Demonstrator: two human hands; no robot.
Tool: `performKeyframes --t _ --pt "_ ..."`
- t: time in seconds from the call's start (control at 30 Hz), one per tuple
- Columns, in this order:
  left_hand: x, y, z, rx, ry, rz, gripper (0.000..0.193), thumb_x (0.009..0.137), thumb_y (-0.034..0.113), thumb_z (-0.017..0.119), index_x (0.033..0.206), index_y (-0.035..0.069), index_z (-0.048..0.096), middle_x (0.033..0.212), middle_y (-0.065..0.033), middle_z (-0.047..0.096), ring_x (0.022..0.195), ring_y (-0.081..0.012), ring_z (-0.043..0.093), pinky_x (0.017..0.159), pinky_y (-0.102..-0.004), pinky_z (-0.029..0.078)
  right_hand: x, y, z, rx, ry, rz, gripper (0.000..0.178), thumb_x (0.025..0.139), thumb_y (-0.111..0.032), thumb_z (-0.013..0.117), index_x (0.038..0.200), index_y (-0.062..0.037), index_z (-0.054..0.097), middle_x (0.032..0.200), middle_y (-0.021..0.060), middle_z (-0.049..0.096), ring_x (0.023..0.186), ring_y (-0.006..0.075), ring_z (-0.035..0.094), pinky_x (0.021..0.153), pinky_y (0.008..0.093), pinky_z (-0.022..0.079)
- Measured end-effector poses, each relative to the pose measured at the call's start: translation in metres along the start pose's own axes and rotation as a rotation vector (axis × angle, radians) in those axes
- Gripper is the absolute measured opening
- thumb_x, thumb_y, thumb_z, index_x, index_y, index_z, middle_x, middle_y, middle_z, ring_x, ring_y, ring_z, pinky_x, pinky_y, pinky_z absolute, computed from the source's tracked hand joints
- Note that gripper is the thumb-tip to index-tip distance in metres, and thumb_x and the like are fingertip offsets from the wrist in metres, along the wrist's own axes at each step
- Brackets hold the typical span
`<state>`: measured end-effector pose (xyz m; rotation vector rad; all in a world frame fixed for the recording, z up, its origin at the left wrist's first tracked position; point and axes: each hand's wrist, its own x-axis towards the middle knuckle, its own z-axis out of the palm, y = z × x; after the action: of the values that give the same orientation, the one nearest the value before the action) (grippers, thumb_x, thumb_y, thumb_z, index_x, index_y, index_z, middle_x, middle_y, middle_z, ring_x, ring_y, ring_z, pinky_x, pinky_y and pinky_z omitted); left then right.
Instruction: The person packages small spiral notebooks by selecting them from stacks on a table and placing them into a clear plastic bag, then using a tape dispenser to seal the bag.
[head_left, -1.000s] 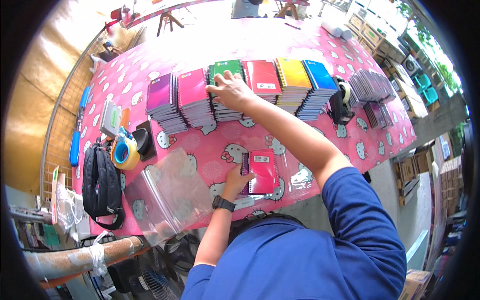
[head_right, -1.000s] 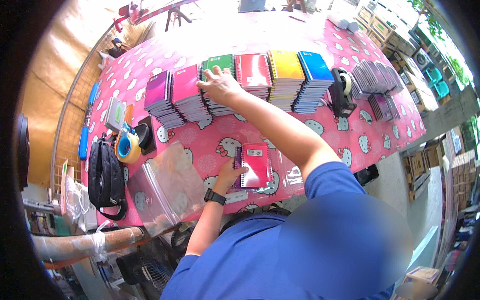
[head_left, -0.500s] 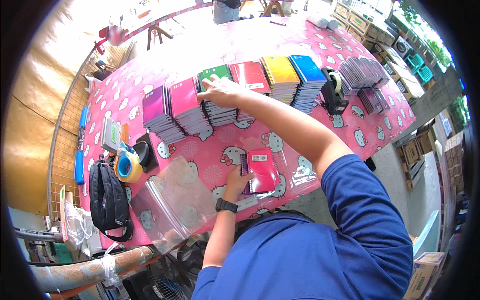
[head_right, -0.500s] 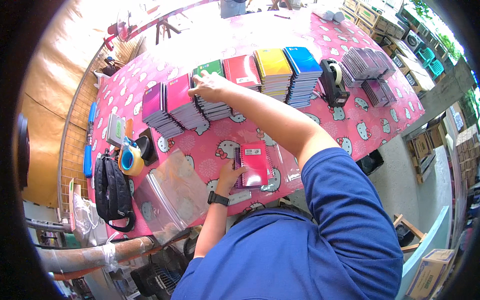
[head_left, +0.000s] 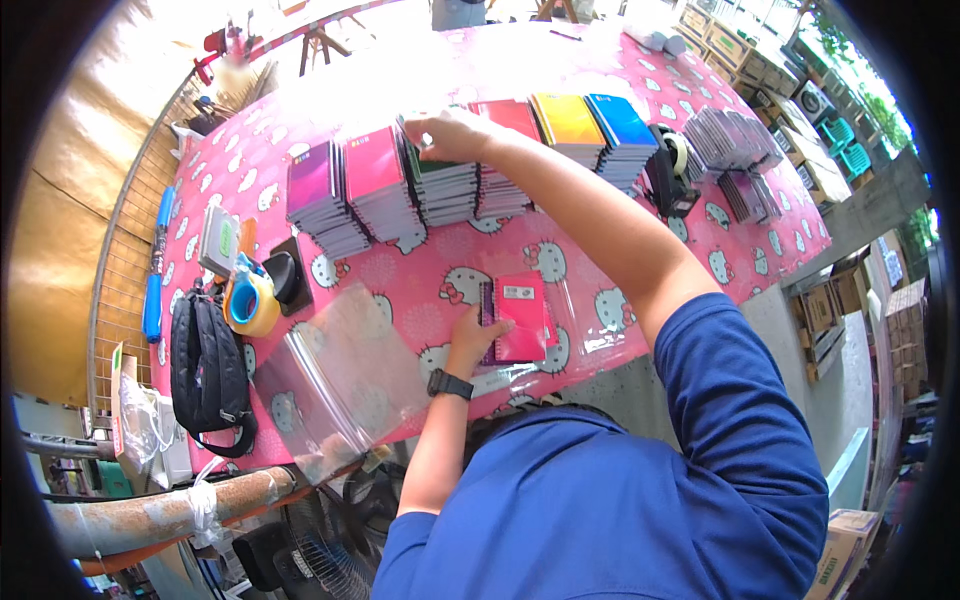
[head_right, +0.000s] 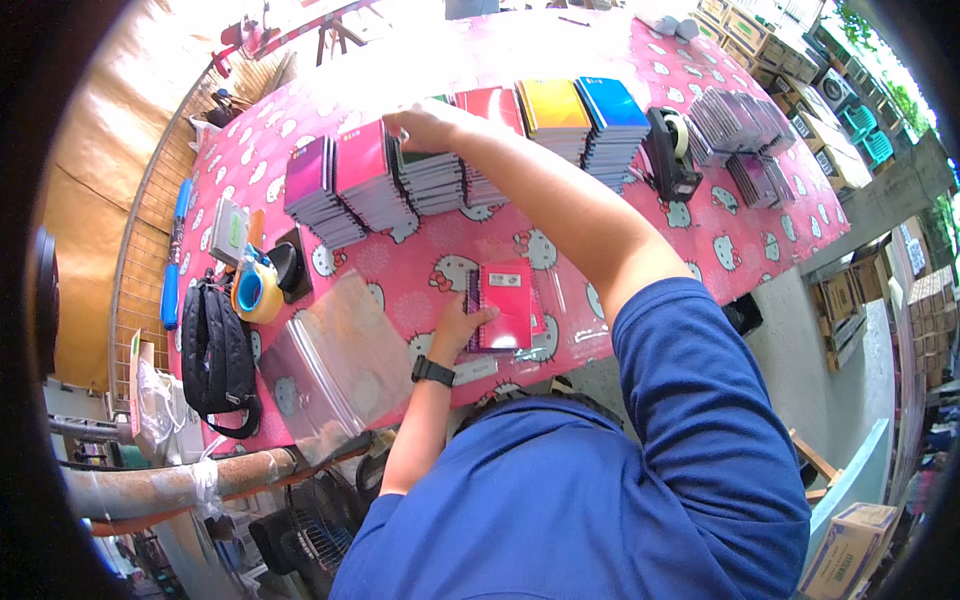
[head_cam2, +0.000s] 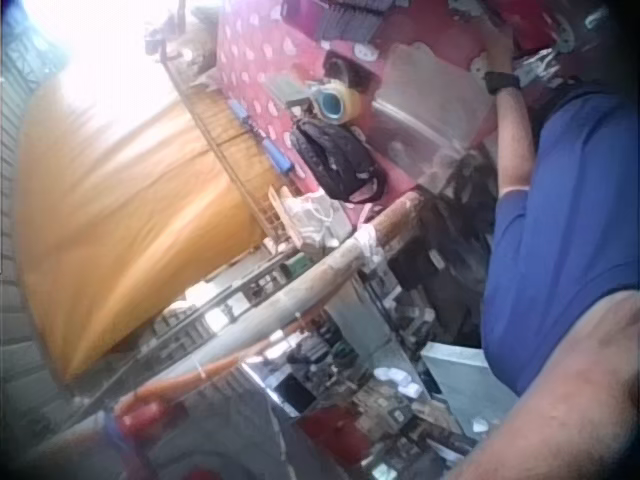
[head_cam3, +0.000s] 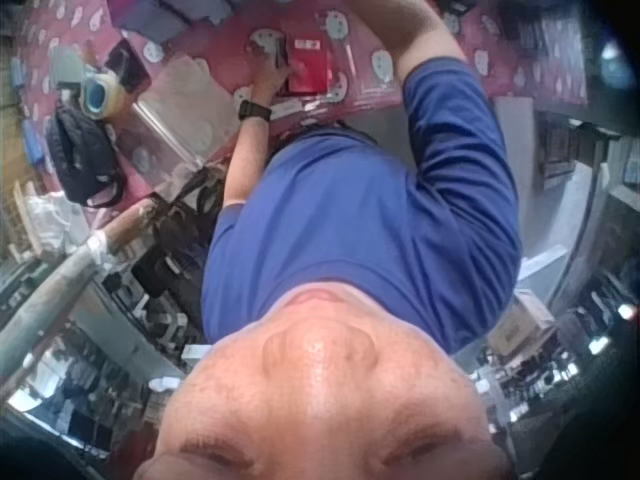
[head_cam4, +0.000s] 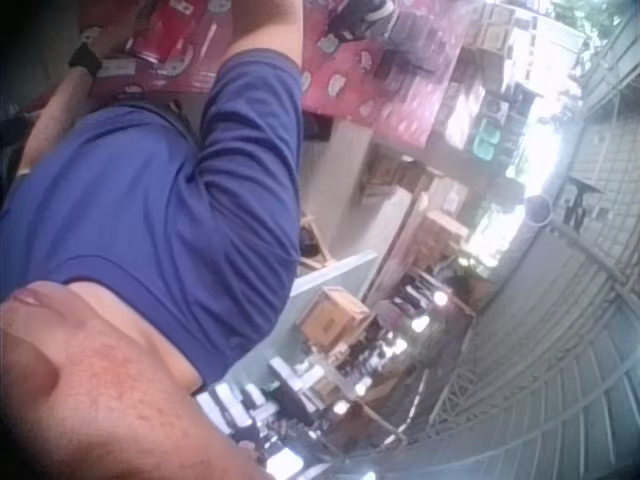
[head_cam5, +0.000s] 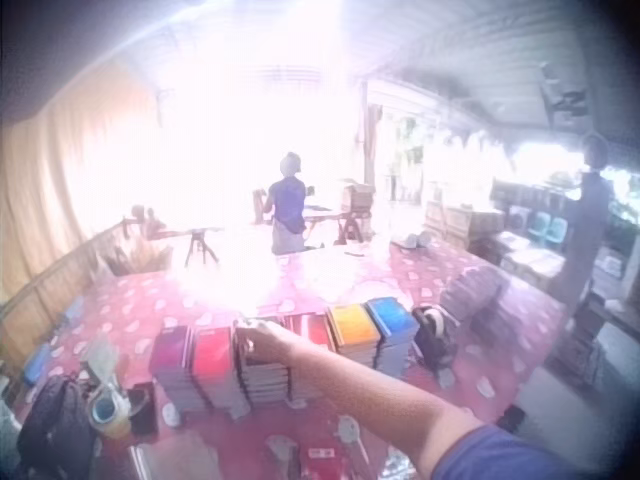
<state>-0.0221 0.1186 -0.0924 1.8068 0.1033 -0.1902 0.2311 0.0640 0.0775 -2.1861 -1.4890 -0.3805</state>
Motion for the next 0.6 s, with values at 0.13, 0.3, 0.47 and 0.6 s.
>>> performKeyframes --t 0.13,0.3,0.47,0.6 --pt "0.002 -0.022 -0.015 -0.150 0.016 -0.023 0.038 0.069 0.017 0.075 0.099 -0.001 0.059 0.087 -0.0092 0.067 0.075 -0.0138 0.062 0.071 -0.0282 0.049 0.006 -0.048 -0.008 0.060 -0.044 0.280 0.022 0.076 -0.014 0.060 0.097 -0.0099 0.055 0.085 0.0127 0.064 0.080 0.0316 0.062 0.076 0.0373 0.046" --pt "0.002 -0.015 -0.010 -0.120 0.016 -0.047 0.038 0.069 0.016 0.075 0.099 -0.001 0.060 0.087 -0.0089 0.067 0.076 -0.0135 0.062 0.071 -0.0282 0.049 -0.010 -0.057 -0.005 -0.077 -0.055 0.335 0.023 0.075 -0.014 0.055 0.098 -0.0096 0.057 0.082 0.0182 0.062 0.078 0.0311 0.063 0.069 0.0414 0.051" --pt "0.005 -0.024 -0.007 -0.148 0.023 -0.037 0.040 0.068 0.019 0.076 0.100 -0.001 0.060 0.089 -0.0095 0.067 0.077 -0.0145 0.062 0.073 -0.0286 0.049 -0.015 -0.066 0.040 -0.571 -0.027 0.147 0.017 0.077 -0.015 0.057 0.091 -0.0083 0.060 0.090 0.0114 0.059 0.088 0.0248 0.060 0.067 0.0327 0.054" --pt "0.005 -0.027 -0.008 -0.155 0.031 -0.038 0.043 0.068 0.023 0.077 0.100 -0.001 0.060 0.090 -0.0102 0.067 0.078 -0.0151 0.063 0.074 -0.0293 0.049 -0.015 -0.068 0.046 -0.615 -0.011 0.162 0.017 0.078 -0.018 0.061 0.091 -0.0077 0.060 0.091 0.0116 0.058 0.089 0.0250 0.058 0.069 0.0326 0.053"
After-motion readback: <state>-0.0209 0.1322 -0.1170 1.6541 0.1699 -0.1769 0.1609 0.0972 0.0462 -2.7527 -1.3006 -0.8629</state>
